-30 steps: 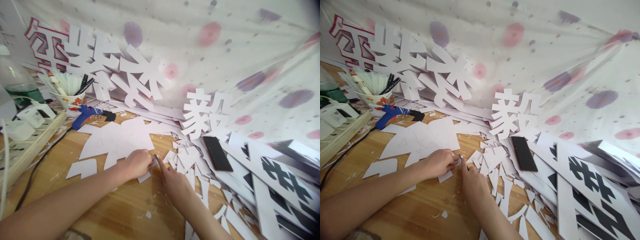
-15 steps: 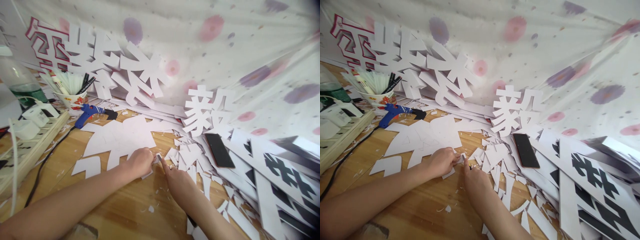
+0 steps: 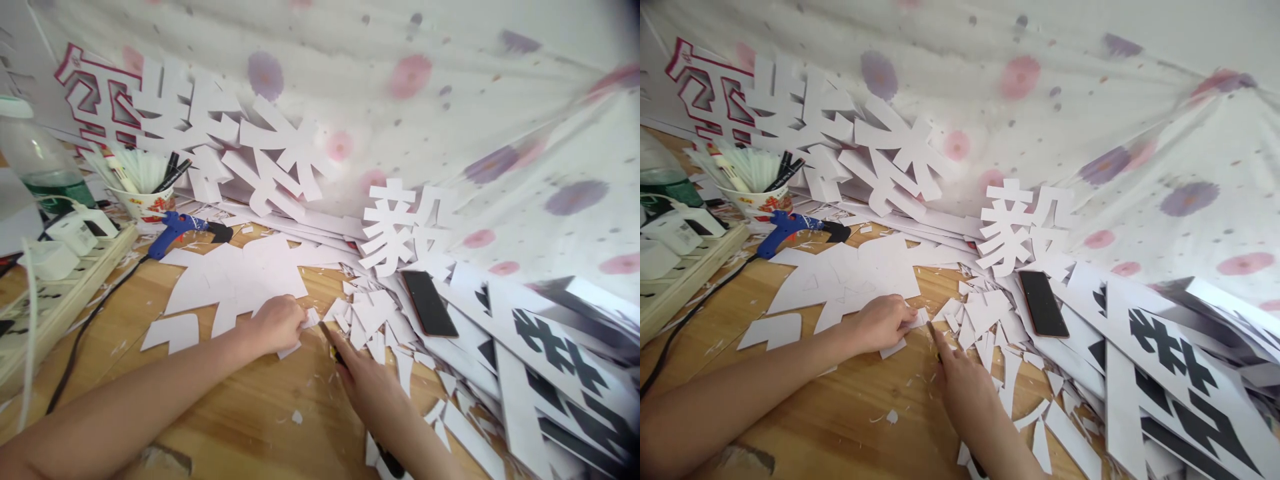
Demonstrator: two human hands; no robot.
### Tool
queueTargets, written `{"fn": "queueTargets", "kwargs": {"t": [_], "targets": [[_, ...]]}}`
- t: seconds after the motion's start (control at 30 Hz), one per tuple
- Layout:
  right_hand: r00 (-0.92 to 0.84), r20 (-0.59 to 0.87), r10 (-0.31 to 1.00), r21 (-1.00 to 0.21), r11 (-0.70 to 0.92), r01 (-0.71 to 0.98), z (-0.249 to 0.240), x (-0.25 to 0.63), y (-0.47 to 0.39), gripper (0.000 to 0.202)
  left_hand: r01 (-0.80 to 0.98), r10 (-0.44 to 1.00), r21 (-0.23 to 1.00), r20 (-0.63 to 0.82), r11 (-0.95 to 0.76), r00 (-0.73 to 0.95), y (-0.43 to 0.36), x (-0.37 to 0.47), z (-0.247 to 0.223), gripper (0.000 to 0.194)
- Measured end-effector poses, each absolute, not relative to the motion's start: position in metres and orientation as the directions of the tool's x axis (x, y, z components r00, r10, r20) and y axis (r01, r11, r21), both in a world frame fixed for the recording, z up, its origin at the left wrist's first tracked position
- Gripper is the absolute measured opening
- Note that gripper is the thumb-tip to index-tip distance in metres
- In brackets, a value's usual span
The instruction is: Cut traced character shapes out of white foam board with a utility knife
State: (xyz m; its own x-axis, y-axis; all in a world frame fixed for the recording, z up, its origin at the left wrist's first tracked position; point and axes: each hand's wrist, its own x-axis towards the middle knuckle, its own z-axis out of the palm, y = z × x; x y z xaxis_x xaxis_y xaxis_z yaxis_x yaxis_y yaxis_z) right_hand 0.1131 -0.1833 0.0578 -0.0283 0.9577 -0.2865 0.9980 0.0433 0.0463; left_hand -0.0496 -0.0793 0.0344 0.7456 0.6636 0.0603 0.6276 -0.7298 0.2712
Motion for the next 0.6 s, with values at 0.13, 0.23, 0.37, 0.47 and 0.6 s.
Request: {"fn": "queueTargets", "kwargs": {"t": [0.13, 0.23, 0.37, 0.47, 0.6], "targets": [[0.139, -0.154, 0.978, 0.11, -0.123, 0.986, 0.062, 0.143, -0.174, 0.053, 0.613, 0.684, 0.332, 0.164, -0.717, 0.711, -0.079, -0.047, 0.03, 0.023], [0.156, -0.066, 0.986, 0.238, -0.136, 0.962, 0.053, 0.165, -0.165, 0.052, 0.622, 0.706, 0.346, 0.22, -0.702, 0.674, -0.078, -0.044, 0.024, 0.034], [0.121, 0.0, 0.993, 0.233, -0.117, 0.965, 0.044, 0.177, -0.159, 0.047, 0.628, 0.744, 0.418, 0.223, -0.656, 0.63, -0.076, -0.043, 0.023, 0.03], [0.056, 0.197, 0.979, 0.065, -0.071, 0.995, 0.049, 0.17, -0.155, 0.038, 0.623, 0.785, 0.495, 0.243, -0.606, 0.57, -0.078, -0.043, 0.033, 0.029], [0.053, 0.113, 0.992, -0.504, 0.012, 0.863, 0.057, 0.149, -0.143, 0.029, 0.607, 0.802, 0.537, 0.274, -0.586, 0.531, -0.086, -0.041, 0.052, 0.027]]}}
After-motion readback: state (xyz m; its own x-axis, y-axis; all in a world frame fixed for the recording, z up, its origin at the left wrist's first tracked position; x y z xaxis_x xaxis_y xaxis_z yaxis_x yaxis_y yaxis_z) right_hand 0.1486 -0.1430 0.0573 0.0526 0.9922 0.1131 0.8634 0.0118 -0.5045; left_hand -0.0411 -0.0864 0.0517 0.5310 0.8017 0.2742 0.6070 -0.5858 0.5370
